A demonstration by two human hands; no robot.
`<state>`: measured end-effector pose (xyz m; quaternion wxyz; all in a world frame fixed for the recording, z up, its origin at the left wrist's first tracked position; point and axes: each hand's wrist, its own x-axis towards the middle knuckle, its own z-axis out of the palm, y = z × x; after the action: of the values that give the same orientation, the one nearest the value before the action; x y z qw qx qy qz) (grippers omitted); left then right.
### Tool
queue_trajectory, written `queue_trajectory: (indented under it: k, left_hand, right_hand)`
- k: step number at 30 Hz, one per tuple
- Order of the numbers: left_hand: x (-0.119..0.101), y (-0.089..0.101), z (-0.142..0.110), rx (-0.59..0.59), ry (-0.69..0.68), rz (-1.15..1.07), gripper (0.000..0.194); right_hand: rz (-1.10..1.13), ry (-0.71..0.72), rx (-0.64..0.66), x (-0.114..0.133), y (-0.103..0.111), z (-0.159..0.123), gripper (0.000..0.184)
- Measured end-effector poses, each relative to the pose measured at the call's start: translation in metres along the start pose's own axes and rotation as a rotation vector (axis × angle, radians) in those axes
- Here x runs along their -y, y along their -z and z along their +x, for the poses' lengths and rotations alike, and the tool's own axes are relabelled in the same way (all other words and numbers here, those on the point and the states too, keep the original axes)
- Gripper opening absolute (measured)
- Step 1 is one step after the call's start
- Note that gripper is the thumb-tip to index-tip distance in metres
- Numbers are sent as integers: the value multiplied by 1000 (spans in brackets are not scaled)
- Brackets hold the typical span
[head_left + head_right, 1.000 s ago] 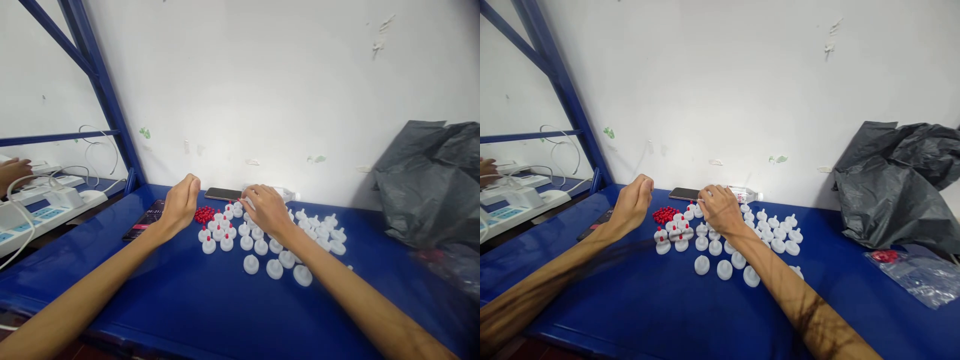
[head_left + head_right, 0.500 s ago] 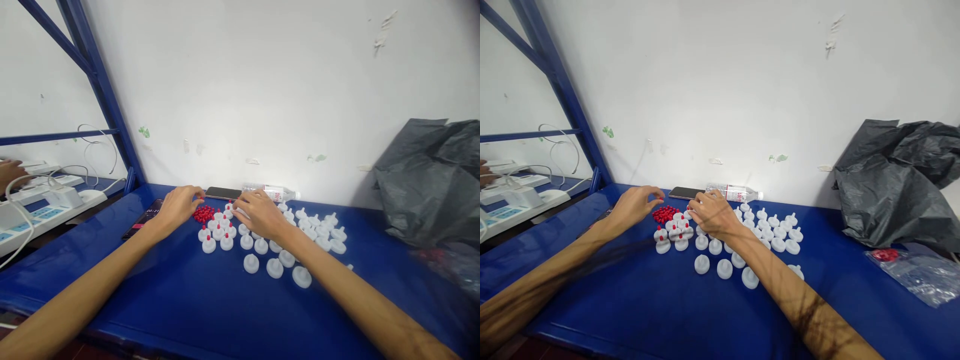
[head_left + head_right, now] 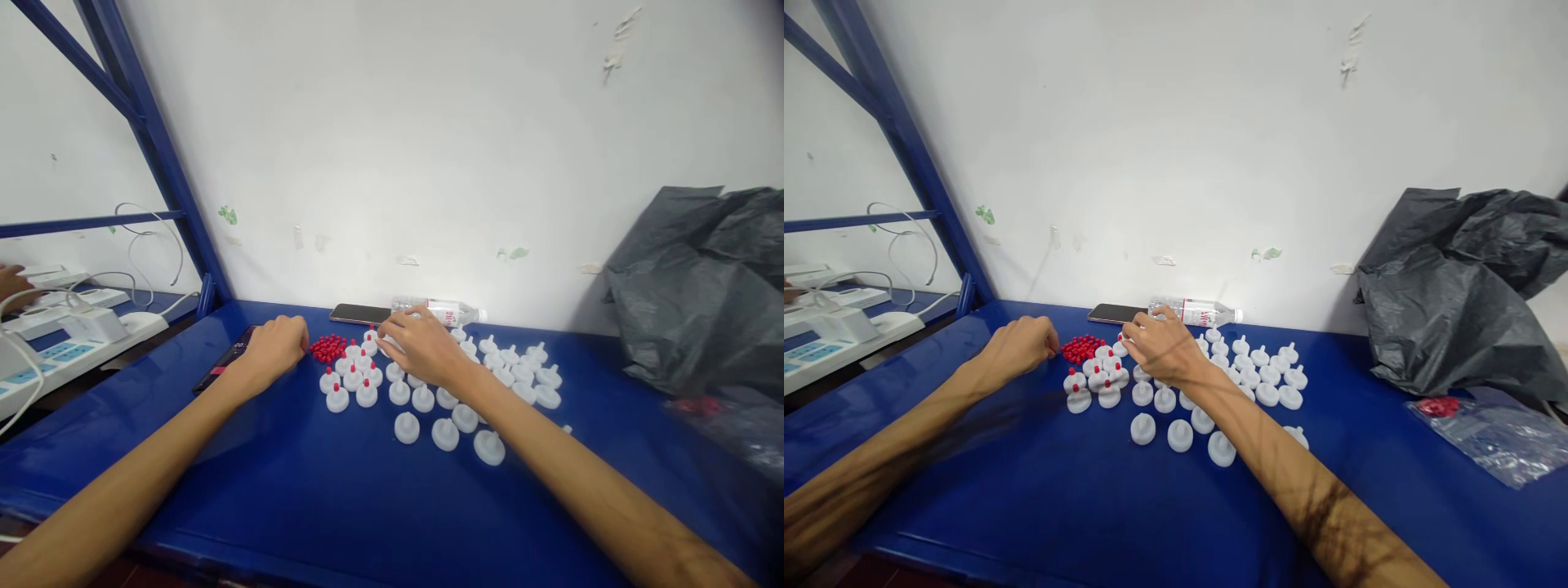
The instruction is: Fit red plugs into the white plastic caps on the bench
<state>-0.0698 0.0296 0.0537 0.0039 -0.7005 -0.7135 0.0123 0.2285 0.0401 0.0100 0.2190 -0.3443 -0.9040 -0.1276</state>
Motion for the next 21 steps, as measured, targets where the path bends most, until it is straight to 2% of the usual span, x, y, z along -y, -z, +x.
queue_trajectory:
  k: [6, 13, 17, 21]
  left_hand:
    - [-3, 2, -3, 44, -6, 0, 31]
    - [0, 1, 2, 67, 10, 0, 30]
    - [2, 0, 3, 60, 8, -24, 25]
    - [5, -2, 2, 30, -28, -77, 31]
  right_hand:
    - [-30, 53, 50, 3, -1, 1, 41]
    - [-51, 27, 93, 2, -2, 1, 41]
    - [-39, 18, 119, 2, 0, 1, 36]
    - [-28, 26, 132, 5, 2, 1, 39]
